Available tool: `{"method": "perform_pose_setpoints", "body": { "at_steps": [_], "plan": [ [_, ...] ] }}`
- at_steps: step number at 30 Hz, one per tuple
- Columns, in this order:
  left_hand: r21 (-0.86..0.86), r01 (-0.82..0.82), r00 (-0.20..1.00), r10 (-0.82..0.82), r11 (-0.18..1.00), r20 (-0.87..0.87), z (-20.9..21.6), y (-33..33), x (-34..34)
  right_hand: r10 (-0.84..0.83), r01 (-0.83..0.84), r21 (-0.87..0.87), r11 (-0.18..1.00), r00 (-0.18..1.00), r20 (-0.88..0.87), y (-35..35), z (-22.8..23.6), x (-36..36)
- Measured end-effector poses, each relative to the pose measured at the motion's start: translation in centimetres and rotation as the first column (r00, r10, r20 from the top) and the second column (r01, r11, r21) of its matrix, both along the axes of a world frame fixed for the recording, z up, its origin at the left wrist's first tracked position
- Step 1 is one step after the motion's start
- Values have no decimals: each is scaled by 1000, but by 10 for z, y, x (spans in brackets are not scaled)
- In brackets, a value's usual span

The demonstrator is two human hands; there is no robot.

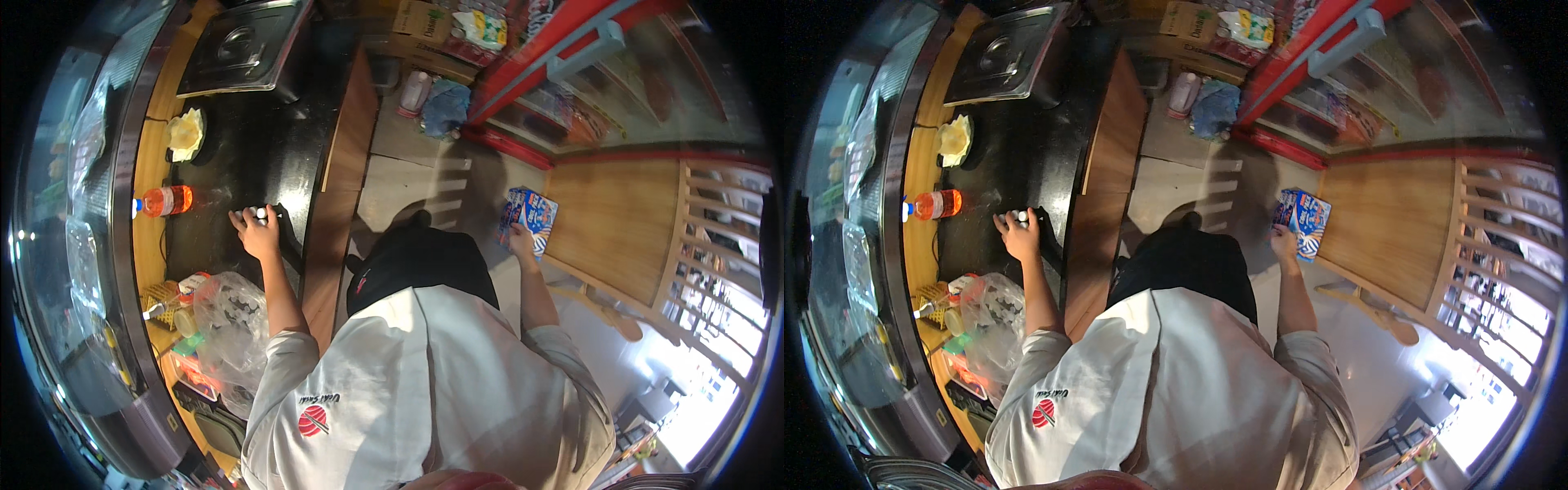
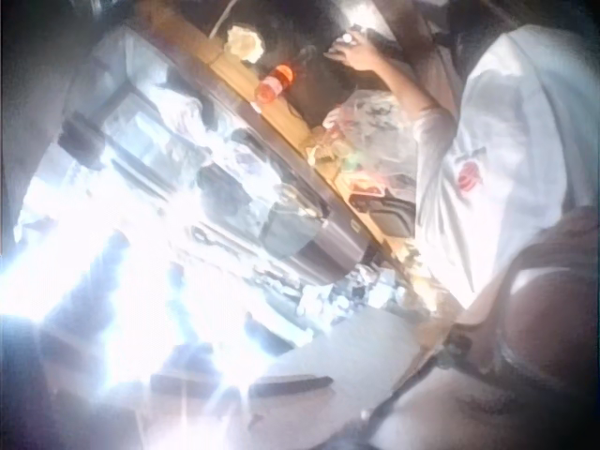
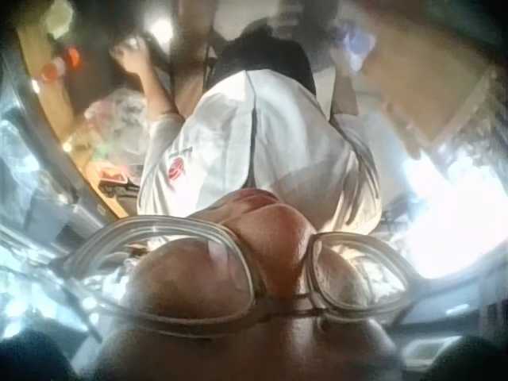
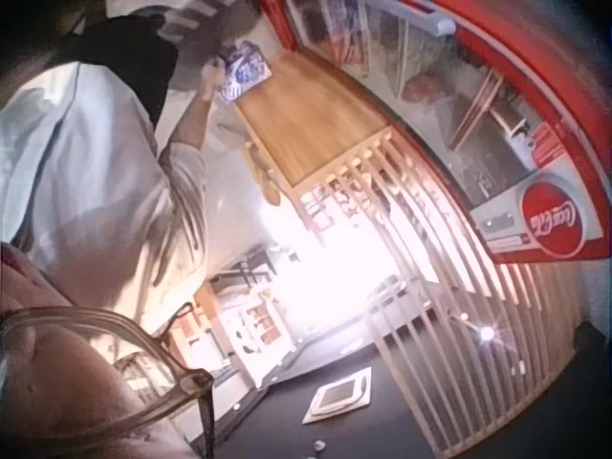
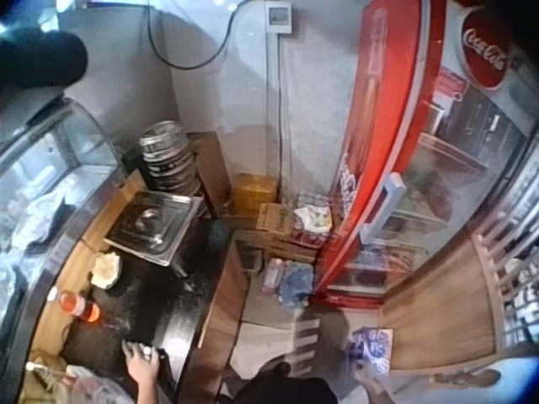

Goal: The person repeatedly picks small white caps from a plastic bag and places them on a black countertop. They occasionally pick up a cap and a small cylindrical object, fit them together, and place the assembled unit back on the counter. The process continues with the person handling the caps one at a time.

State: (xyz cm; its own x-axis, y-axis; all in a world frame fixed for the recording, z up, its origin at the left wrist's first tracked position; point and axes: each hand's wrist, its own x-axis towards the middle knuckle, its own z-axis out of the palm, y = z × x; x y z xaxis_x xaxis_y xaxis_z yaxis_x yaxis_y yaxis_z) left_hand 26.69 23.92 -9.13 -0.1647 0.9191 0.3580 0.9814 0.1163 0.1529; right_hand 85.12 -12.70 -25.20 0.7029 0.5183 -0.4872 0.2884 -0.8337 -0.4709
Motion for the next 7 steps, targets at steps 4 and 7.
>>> {"method": "perform_pose_setpoints", "body": {
  "at_steps": [4,7],
  "plan": [
    [-13,79,996,-78,997,39,-36,1,-2,81,-85,192,978,996,29,-56,-47,95],
    [-105,-60,998,59,993,-17,-1,-6,-32,261,238,475,847,593,-762,-3,-83,70]
  ]
}}
